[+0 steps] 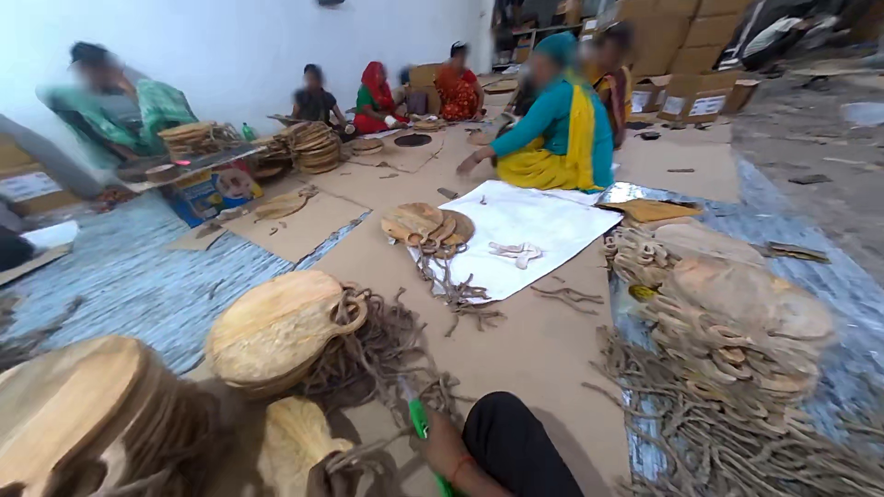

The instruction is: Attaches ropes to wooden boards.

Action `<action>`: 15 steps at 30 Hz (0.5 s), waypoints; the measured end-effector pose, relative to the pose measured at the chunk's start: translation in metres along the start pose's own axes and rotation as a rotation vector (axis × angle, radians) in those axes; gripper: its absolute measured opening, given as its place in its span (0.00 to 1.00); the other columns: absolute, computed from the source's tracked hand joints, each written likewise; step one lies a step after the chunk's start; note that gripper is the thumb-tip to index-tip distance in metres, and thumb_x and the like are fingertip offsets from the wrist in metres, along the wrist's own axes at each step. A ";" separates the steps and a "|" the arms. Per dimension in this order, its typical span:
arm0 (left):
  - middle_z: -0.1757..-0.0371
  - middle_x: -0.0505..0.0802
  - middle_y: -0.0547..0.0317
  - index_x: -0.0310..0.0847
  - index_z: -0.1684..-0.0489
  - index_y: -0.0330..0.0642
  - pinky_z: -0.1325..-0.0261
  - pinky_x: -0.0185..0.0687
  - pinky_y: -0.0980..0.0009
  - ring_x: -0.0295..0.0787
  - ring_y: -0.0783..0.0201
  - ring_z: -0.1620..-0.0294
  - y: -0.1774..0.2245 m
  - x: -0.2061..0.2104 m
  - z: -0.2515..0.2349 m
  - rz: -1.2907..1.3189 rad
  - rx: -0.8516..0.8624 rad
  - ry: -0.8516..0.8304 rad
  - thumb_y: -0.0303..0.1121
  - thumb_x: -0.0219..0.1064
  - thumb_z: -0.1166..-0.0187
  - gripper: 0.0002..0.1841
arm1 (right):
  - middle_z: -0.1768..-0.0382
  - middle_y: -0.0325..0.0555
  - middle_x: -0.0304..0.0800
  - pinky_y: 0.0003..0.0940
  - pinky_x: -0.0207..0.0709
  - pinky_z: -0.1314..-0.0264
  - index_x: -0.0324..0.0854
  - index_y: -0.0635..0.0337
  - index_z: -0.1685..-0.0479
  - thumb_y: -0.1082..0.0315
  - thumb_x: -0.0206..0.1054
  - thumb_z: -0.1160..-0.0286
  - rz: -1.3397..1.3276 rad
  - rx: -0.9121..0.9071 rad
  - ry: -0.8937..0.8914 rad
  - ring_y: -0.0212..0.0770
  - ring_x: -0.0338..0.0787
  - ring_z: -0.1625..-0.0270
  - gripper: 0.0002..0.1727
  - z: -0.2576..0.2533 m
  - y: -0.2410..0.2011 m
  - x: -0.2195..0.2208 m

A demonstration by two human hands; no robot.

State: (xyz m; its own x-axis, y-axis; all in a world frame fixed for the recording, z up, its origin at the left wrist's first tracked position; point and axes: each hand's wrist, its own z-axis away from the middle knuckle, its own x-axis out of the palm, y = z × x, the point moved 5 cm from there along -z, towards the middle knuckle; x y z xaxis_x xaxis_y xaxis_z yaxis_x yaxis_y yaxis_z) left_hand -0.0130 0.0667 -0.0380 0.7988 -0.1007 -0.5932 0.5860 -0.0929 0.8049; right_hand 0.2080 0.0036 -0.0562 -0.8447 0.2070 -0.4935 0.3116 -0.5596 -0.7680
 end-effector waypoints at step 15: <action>0.31 0.85 0.32 0.72 0.23 0.26 0.24 0.75 0.43 0.84 0.38 0.31 0.010 0.028 0.009 -0.035 0.196 -0.202 0.35 0.71 0.25 0.32 | 0.55 0.59 0.92 0.54 0.88 0.51 0.79 0.68 0.31 0.70 0.73 0.31 -0.194 -0.223 0.476 0.54 0.93 0.58 0.26 -0.002 0.001 -0.042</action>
State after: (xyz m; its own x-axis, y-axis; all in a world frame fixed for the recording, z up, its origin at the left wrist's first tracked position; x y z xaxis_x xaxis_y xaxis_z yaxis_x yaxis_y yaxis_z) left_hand 0.0142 0.0543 -0.0470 0.7238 -0.2882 -0.6270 0.5592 -0.2875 0.7776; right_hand 0.2445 -0.0039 -0.0369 -0.6220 0.6579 -0.4246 0.2983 -0.3023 -0.9053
